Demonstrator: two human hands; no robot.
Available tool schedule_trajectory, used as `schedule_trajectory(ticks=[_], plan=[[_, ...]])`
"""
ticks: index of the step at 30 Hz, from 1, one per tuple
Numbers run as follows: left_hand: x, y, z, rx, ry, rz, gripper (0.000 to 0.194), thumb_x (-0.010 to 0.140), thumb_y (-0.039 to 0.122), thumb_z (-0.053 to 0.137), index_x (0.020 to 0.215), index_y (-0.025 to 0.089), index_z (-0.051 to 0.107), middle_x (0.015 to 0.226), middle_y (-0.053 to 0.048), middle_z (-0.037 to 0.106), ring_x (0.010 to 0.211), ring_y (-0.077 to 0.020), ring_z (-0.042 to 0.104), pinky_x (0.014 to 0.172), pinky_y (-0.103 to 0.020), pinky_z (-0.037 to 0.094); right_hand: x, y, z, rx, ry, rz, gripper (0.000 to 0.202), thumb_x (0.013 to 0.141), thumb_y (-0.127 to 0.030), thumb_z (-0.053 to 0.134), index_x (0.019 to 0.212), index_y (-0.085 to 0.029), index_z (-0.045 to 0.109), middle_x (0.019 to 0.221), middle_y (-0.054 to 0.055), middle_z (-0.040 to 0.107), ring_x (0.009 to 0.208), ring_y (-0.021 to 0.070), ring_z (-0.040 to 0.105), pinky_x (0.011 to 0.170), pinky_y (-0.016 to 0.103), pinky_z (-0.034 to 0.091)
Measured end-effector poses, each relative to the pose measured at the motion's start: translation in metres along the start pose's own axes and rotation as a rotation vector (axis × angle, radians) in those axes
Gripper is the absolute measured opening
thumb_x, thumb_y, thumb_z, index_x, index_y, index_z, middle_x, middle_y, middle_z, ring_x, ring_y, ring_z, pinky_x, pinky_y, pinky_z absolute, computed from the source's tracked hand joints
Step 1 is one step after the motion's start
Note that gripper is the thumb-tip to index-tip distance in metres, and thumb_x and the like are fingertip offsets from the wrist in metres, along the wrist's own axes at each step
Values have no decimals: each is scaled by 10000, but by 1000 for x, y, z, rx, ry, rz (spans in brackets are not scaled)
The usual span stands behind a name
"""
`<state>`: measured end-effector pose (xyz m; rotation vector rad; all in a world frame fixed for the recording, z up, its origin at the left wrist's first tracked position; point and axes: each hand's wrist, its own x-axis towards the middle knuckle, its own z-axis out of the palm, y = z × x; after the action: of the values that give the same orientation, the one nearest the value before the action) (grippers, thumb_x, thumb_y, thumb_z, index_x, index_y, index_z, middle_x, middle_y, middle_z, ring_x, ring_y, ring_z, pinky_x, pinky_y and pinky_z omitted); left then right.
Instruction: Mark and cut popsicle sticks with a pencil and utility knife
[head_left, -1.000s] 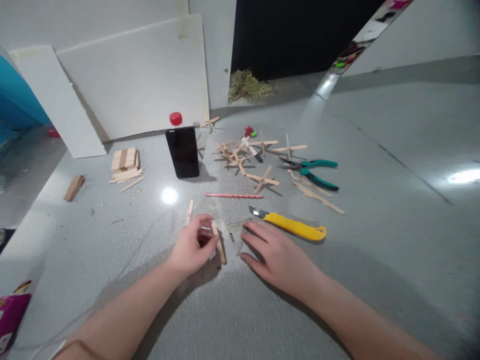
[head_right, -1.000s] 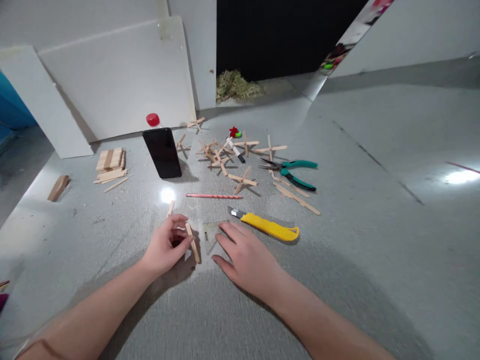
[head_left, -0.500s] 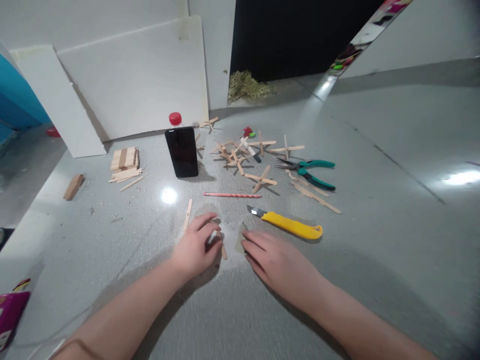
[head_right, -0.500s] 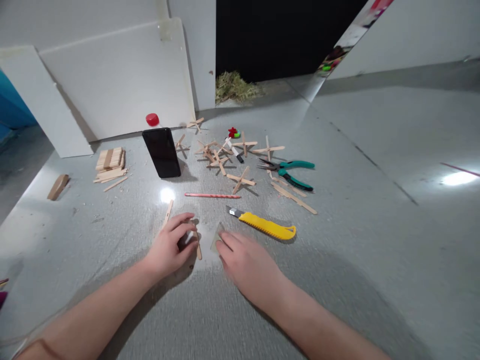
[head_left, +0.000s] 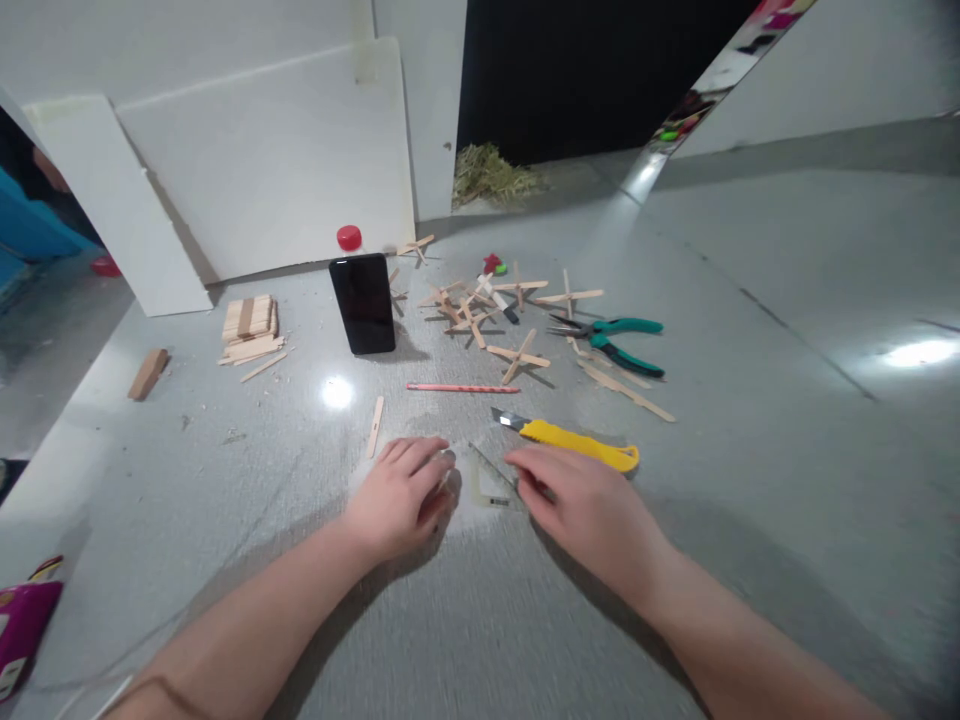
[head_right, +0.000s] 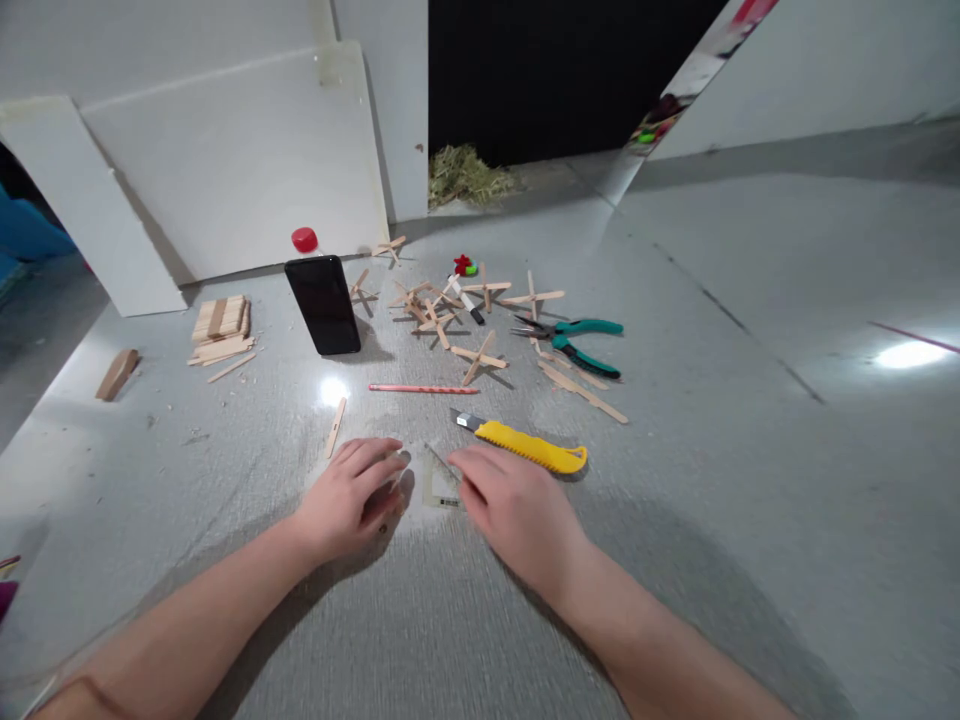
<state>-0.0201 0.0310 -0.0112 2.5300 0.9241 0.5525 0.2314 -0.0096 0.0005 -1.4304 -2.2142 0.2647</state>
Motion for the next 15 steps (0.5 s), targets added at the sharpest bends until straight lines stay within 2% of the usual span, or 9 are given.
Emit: schedule_trajectory(ticks=[2,4,9,12,15], plan=[[0,2,0,23,-29,34,301,963,229,538,1256,200,603,1361,-138,634,1250,-308,590,1022,-527,499,2,5,-2,-1,-43,46,229,926,-128,503,1021,-207,695,968,78,759,881,235,720,762,354,556],[1,3,-1,39,-54,57,292,962,237,551,1245,212,615,1375,-124,631,1258,-299,587,1045,-524,484,4,3,0,-17,-124,28,159,907,-141,554,950,-205,693,911,66,731,821,224,693,727,342,536],[2,2,-1,63,-72,22,390,931,330,649,1296,214,577,1377,-117,622,1249,-294,585,1045,-492,489,1,-25,12,-92,-224,-30,60,870,-156,638,917,-179,666,972,92,671,886,252,639,755,370,524],[2,0,-2,83,-41,-50,535,889,409,715,1337,176,538,1381,-144,607,1255,-330,566,1055,-529,474,-7,-38,13,-145,-263,-52,77,857,-169,665,934,-160,662,947,94,667,836,250,640,712,373,523],[2,0,-2,102,-20,-98,555,849,451,760,1285,168,565,1351,-145,615,1239,-353,562,1053,-554,464,-16,-46,12,-192,-291,-72,185,833,-205,708,1005,-145,677,927,96,683,801,253,658,683,374,529]])
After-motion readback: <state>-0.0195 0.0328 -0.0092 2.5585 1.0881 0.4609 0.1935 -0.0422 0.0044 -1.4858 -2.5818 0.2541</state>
